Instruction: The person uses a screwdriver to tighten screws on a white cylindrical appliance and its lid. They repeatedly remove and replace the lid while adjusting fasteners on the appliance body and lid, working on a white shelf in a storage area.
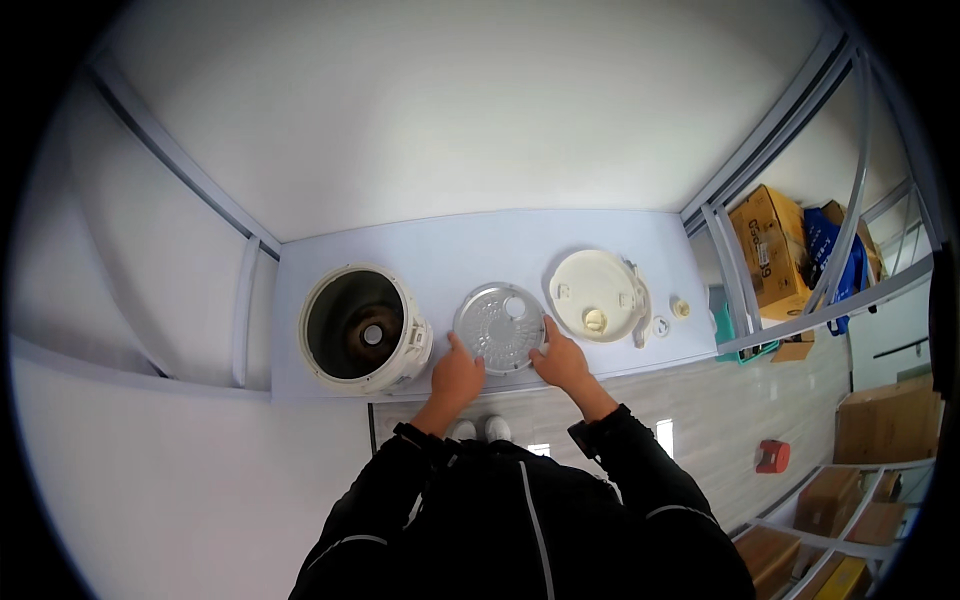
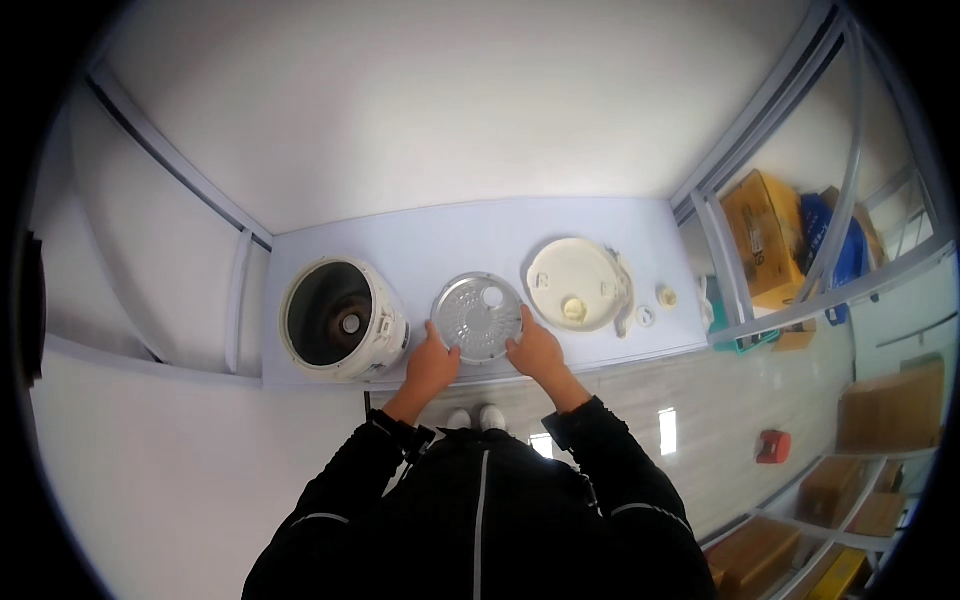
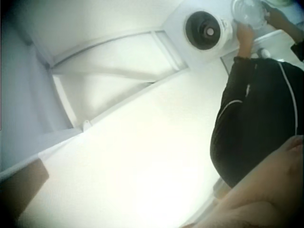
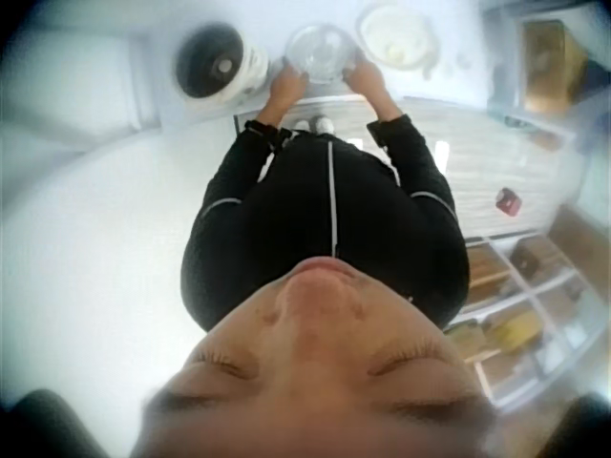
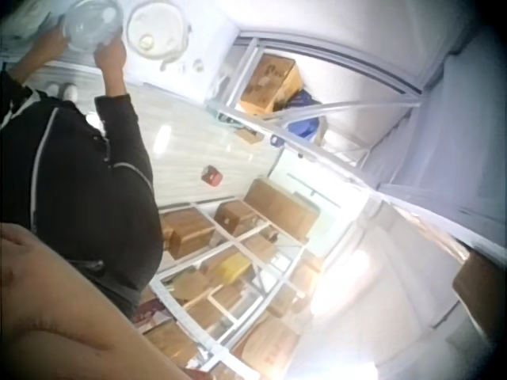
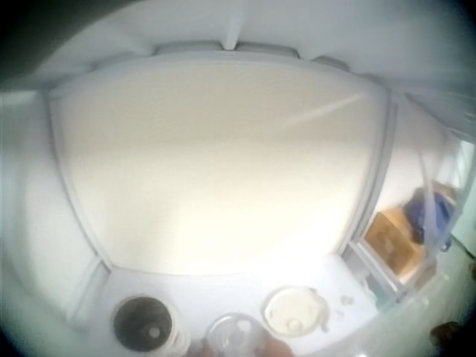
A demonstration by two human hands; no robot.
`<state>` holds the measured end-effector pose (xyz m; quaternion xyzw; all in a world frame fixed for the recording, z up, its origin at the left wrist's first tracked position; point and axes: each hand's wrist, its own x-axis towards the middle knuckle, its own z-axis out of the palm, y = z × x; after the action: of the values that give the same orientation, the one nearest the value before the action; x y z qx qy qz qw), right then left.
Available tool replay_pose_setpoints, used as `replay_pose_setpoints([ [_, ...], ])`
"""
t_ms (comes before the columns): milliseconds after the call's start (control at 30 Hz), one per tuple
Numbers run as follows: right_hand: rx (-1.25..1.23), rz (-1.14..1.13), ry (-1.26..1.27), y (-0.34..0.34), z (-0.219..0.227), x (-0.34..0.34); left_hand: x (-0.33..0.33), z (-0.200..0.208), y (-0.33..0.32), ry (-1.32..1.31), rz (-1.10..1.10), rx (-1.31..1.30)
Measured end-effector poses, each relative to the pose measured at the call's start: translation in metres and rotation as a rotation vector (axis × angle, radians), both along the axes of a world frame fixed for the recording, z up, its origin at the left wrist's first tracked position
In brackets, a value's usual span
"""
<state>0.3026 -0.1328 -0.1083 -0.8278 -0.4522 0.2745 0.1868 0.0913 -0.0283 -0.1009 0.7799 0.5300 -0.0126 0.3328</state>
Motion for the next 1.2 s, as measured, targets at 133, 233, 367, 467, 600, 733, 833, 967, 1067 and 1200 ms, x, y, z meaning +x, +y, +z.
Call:
replay_pose_setpoints([
  [133, 0.012, 0.042, 0.027, 0.003, 0.003, 0.003, 0.001, 0.000, 0.002, 0.001, 0.025, -0.017],
  [233, 0.034, 0.049, 0.041, -0.001, 0.022, 0.001, 0.005, 0.017, -0.008, -0.027, 0.050, -0.007],
  [367, 0.249, 0.112, 0.007, -0.005, 0.052, -0.004, -0.005, 0.031, -0.018, -0.332, -0.079, 0.211],
  [467, 0.371, 0.141, 0.193, -0.005, 0.121, -0.017, -0.013, 0.064, -0.020, -0.633, -0.207, 0.385],
  [600, 0.562, 0.193, 0.415, -0.009, 0.155, -0.026, -0.029, 0.106, -0.027, -0.711, -0.269, 0.480],
  [733, 0.740, 0.250, 0.497, -0.015, 0.174, -0.042, -0.053, 0.133, -0.021, -0.638, -0.217, 0.823],
  [833, 0.876, 0.193, 0.562, -0.014, 0.171, -0.058, -0.068, 0.147, -0.008, -0.485, -0.046, 0.984],
  [967, 0.882, -0.047, 0.617, -0.012, 0.173, -0.091, -0.093, 0.133, 0.011, -0.370, 0.036, 1.011],
  [1067, 0.817, -0.154, 0.622, -0.017, 0.183, -0.111, -0.109, 0.126, 0.015, -0.305, -0.016, 0.801],
  [1200, 0.782, -0.060, 0.414, -0.034, 0.191, -0.137, -0.133, 0.118, 0.028, -0.357, -0.197, 0.859],
])
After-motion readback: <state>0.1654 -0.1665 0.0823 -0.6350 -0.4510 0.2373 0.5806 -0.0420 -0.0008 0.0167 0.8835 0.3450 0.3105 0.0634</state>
